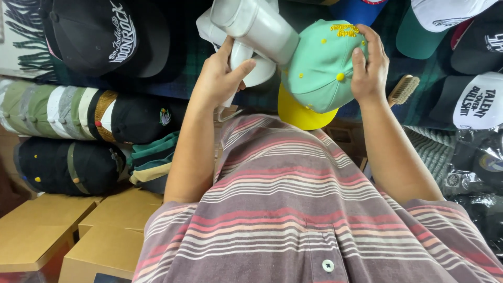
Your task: Cleaning and shaping baseball caps using a wooden brush and a handheld steamer.
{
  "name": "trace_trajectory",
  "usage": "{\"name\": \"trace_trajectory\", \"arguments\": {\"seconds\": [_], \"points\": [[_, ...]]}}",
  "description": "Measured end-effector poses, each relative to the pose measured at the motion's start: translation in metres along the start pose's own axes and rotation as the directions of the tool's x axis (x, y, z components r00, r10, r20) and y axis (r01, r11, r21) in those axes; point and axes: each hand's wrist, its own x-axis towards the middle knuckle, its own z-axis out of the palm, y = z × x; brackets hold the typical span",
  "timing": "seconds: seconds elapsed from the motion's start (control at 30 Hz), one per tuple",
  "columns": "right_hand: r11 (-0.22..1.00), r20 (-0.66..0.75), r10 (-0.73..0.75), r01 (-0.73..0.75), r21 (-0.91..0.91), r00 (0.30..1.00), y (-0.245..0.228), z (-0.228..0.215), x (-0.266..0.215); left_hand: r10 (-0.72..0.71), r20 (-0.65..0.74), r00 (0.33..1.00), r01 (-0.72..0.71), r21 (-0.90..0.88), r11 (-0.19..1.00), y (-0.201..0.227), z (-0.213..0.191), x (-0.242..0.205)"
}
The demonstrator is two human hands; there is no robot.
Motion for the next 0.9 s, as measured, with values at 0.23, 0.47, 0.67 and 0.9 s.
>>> {"name": "trace_trajectory", "arguments": {"seconds": [0.23,0.47,0.67,0.9], "points": [[1.000,0.004,0.004,-0.004,-0.002,1.000,0.001,0.001,-0.001,-0.196,0.030,0.980,0.193,-0.365,0.911,-0.007,0.014,-0.001],[1.000,0.004,-0.028,0.028,-0.011,1.000,0.004,0.001,-0.001,-0.174,0.062,0.983,0.184,-0.384,0.905,-0.002,0.005,0.003],[0.999,0.001,-0.032,0.032,-0.007,0.999,0.004,0.002,-0.001,-0.227,0.034,0.973,0.225,-0.333,0.916,0.013,0.004,0.012],[1.000,-0.002,-0.027,0.027,0.010,1.000,0.008,0.003,-0.003,-0.220,0.009,0.975,0.205,-0.403,0.892,-0.014,0.016,0.023]]}}
